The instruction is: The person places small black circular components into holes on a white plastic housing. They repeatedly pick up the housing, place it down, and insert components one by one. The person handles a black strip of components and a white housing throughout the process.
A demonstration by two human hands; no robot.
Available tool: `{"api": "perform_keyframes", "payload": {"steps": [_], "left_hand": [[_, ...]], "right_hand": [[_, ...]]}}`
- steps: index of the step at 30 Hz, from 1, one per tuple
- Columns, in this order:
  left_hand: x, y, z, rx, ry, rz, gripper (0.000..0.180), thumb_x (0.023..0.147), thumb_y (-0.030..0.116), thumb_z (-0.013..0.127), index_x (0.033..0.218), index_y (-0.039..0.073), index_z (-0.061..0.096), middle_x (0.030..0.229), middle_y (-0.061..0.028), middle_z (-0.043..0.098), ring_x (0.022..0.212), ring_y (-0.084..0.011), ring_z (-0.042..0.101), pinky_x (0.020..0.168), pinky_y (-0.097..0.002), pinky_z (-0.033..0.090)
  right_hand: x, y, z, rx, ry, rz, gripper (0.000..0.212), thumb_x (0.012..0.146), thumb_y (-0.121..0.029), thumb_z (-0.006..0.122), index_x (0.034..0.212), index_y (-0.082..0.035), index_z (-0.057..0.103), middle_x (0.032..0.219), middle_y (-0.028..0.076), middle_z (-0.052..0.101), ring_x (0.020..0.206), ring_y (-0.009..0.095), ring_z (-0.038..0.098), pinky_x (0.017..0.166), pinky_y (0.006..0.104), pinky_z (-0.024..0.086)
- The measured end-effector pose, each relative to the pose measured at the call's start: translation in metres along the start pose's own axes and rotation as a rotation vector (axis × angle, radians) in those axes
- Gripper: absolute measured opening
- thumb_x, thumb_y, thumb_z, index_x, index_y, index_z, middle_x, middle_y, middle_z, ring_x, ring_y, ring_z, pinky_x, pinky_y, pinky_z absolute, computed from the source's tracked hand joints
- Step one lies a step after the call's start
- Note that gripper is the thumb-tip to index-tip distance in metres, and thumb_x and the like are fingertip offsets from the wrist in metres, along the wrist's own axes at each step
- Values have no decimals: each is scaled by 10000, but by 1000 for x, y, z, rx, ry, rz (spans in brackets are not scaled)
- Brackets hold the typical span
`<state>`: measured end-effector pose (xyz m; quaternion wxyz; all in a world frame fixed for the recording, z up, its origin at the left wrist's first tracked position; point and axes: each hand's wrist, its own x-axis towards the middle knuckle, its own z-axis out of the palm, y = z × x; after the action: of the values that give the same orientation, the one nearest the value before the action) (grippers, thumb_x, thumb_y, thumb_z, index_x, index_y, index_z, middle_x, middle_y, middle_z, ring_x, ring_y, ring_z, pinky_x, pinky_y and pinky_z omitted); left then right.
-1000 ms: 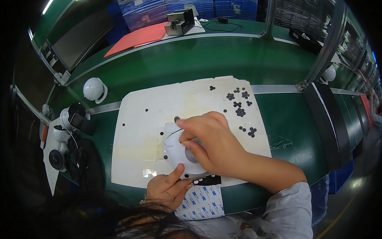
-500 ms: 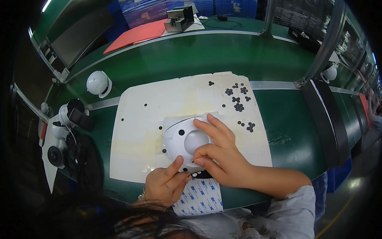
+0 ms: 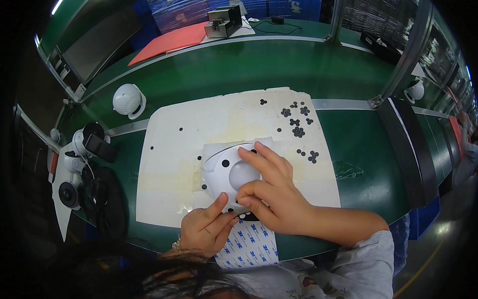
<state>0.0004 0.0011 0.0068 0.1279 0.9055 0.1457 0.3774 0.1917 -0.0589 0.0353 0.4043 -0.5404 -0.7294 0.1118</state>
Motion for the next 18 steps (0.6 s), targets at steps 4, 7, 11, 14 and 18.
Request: {"api": "perform_keyframes", "payload": {"steps": [4,7,11,14,18], "left_hand": [[2,1,-2,3,-14,-8,129,672,71,703,764,32,622,1175,-102,568,501,-129,527,475,-244,425],[2,1,-2,3,-15,-15,129,671,67,704,764,30,621,1178,-106,565,507,-132,536,475,-247,426],[2,1,-2,-12,-20,-20,135,664,60,706,765,30,622,1186,-114,558,527,-143,556,477,-254,431],[-2,-1,2,-53,48,4,156,651,52,712,781,31,628,1179,-123,558,557,-158,574,485,-260,439],[-6,4,2,-79,109,2,199,630,39,722,810,33,637,1150,-132,567,596,-177,589,500,-266,451]], "right_hand": [[-8,13,6,-206,133,-198,112,764,-221,634,858,-162,626,1309,115,423,1248,343,295,977,474,178],[-13,17,4,-438,163,-354,202,743,-281,647,914,-175,628,1260,62,479,1207,281,368,967,457,188],[-20,16,-12,-472,101,-281,323,734,-308,663,1007,-148,598,1173,34,537,1119,239,455,937,433,241],[-30,17,-19,-85,-31,-185,390,717,-277,699,1048,-112,575,1073,26,579,1003,232,526,846,387,341],[-26,1,-13,-78,-28,-267,422,690,-218,741,1050,-82,569,954,27,607,845,221,575,695,314,416]]}}
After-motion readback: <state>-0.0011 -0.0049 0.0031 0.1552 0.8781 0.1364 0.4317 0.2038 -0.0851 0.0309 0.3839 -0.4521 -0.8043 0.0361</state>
